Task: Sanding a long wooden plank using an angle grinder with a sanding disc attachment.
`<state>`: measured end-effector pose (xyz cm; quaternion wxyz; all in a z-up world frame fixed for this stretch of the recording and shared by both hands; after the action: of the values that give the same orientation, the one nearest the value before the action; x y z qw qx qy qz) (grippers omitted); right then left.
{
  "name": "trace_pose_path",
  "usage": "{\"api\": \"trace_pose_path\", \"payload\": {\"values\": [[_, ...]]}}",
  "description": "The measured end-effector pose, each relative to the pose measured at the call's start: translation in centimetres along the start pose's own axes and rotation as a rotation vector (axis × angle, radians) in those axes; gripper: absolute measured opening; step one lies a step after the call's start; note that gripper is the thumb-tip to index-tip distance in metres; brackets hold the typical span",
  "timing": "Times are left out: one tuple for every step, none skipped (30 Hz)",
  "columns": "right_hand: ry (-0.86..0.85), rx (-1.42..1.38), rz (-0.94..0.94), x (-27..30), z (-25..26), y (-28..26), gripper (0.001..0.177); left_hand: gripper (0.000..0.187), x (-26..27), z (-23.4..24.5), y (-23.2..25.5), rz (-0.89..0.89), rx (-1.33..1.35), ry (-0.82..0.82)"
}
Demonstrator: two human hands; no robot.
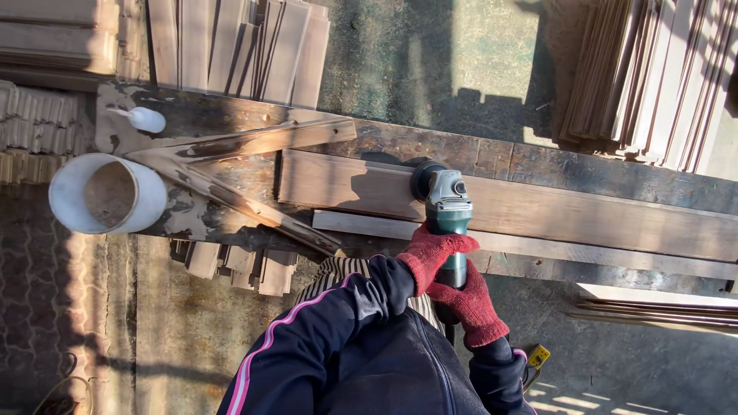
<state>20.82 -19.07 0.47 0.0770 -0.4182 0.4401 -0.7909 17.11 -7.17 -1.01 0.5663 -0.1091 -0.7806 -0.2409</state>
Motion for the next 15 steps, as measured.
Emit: {"api": "trace_pose_path", "payload": {"values": [[-0.024,0.026,-0.014,0.1,-1.4,-0.3,0.067,0.068,0.9,1.5,0.7,0.001,0.037,0.01],[-0.048,0.052,-0.029,0.2,-2.8,-0.6,0.069,0.067,1.9,2.8,1.3,0.001,0.073,0.019],[-0.051,0.052,-0.02,-0.1,-4.0,-0.4,0.069,0.067,2.2,4.4,1.8,-0.008,0.076,0.02],[-0.085,0.088,-0.015,-0.4,-5.3,-0.2,0.071,0.065,2.5,6.0,2.3,-0.023,0.098,0.041],[-0.115,0.124,-0.014,-0.6,-6.4,0.1,0.073,0.063,2.8,7.4,2.7,-0.035,0.119,0.058],[-0.115,0.125,-0.009,-0.6,-7.7,-1.2,0.073,0.063,3.2,8.5,2.8,-0.039,0.119,0.057],[-0.163,0.131,-0.009,-0.4,-9.2,-2.3,0.074,0.065,3.5,9.7,2.6,-0.033,0.168,0.072],[-0.21,0.137,-0.009,-0.3,-10.5,-3.4,0.076,0.066,3.7,10.7,2.4,-0.027,0.217,0.087],[-0.204,0.134,-0.011,-0.1,-11.0,-4.1,0.076,0.066,3.7,11.5,2.5,-0.024,0.211,0.083],[-0.246,0.17,0.0,0.0,-11.7,-4.7,0.078,0.065,3.6,12.3,2.7,-0.055,0.209,0.111],[-0.287,0.203,0.01,0.1,-12.3,-5.4,0.08,0.064,3.6,13.1,3.0,-0.087,0.204,0.138],[-0.278,0.198,0.008,-0.3,-12.3,-4.9,0.08,0.064,2.8,13.6,2.6,-0.085,0.194,0.134],[-0.319,0.199,0.029,-0.6,-12.5,-4.6,0.085,0.059,2.0,14.0,2.1,-0.09,0.236,0.145],[-0.361,0.201,0.051,-0.9,-12.5,-4.2,0.089,0.054,1.1,14.3,1.7,-0.094,0.278,0.156],[-0.343,0.195,0.046,-1.2,-11.6,-3.7,0.089,0.054,1.0,13.4,1.5,-0.089,0.263,0.145]]}}
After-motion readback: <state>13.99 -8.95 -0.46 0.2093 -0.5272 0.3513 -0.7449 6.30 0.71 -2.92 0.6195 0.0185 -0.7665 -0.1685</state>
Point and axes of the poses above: each hand's wrist, its own x-axis away from the middle knuckle, its own z-axis out of the back of the hand, y = z × x, the point moved 7 cm from there along -x, towards the middle knuckle, and after that the axes turned 10 degrees about z, right-handed, at the moved point
